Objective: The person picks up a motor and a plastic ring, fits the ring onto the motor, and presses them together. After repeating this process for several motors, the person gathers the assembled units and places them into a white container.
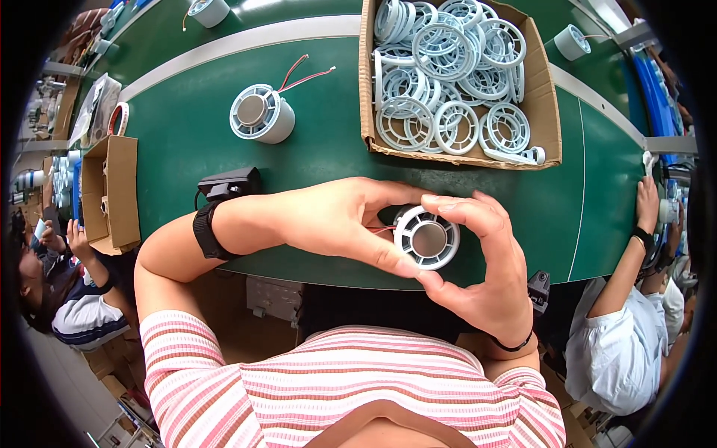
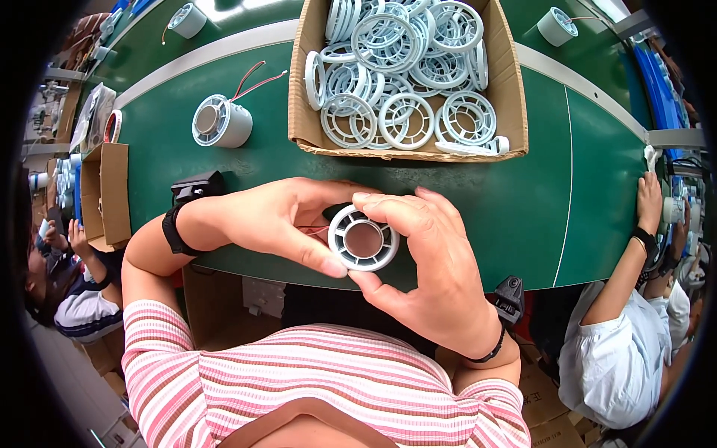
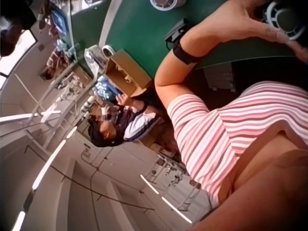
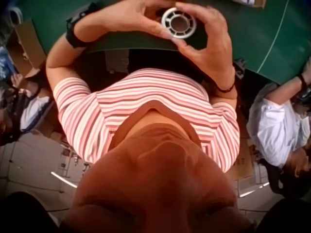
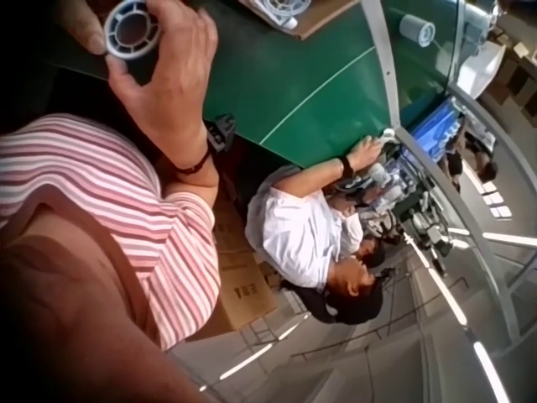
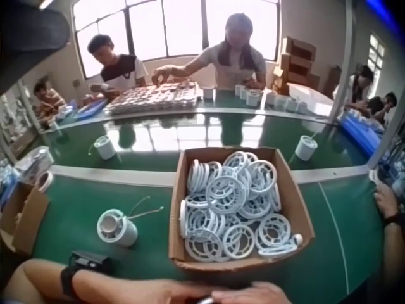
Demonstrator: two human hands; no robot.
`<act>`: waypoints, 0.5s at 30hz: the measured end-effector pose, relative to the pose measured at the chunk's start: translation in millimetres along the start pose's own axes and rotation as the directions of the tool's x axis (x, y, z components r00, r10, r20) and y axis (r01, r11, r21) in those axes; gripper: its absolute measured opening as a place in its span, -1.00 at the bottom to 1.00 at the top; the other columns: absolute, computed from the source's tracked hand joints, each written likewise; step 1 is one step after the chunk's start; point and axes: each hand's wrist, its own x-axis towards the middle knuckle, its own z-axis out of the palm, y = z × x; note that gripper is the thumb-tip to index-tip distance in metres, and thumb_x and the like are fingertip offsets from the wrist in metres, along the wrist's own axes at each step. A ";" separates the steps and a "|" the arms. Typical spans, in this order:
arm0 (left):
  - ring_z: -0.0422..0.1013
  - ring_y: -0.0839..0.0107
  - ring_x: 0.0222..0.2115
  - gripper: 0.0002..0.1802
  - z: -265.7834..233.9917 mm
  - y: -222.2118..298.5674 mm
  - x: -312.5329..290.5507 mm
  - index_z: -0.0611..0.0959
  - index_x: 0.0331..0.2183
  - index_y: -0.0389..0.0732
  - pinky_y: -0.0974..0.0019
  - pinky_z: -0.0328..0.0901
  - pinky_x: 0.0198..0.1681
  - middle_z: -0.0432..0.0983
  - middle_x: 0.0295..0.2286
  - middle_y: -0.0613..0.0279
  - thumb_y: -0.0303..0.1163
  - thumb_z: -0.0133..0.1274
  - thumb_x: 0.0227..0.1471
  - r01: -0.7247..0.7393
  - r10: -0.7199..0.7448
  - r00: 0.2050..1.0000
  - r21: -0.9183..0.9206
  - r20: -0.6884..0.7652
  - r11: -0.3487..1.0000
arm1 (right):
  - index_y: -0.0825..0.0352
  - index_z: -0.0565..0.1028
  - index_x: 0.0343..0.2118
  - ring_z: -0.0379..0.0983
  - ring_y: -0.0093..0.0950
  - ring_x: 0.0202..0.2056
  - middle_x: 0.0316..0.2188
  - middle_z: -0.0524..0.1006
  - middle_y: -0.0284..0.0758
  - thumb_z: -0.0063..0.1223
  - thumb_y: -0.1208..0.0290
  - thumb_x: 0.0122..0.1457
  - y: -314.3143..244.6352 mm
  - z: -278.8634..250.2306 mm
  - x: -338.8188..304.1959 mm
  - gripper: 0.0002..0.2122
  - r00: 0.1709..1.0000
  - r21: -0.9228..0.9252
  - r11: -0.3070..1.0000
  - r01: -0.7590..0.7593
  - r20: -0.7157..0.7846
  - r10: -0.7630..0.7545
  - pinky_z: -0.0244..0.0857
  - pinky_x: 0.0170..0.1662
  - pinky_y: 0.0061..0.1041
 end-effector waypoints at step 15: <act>0.48 0.37 0.04 -0.09 7.4 -9.0 8.1 0.20 0.36 -0.25 0.23 0.47 0.10 0.47 0.08 0.14 -0.36 0.32 0.13 -0.042 0.041 0.999 0.058 0.020 0.997 | 0.32 0.27 0.31 0.42 -0.17 0.12 0.10 0.51 -0.15 0.41 0.56 -0.08 7.4 8.0 -19.6 -0.19 0.996 -0.172 0.981 0.091 0.021 -0.089 0.22 0.26 -0.20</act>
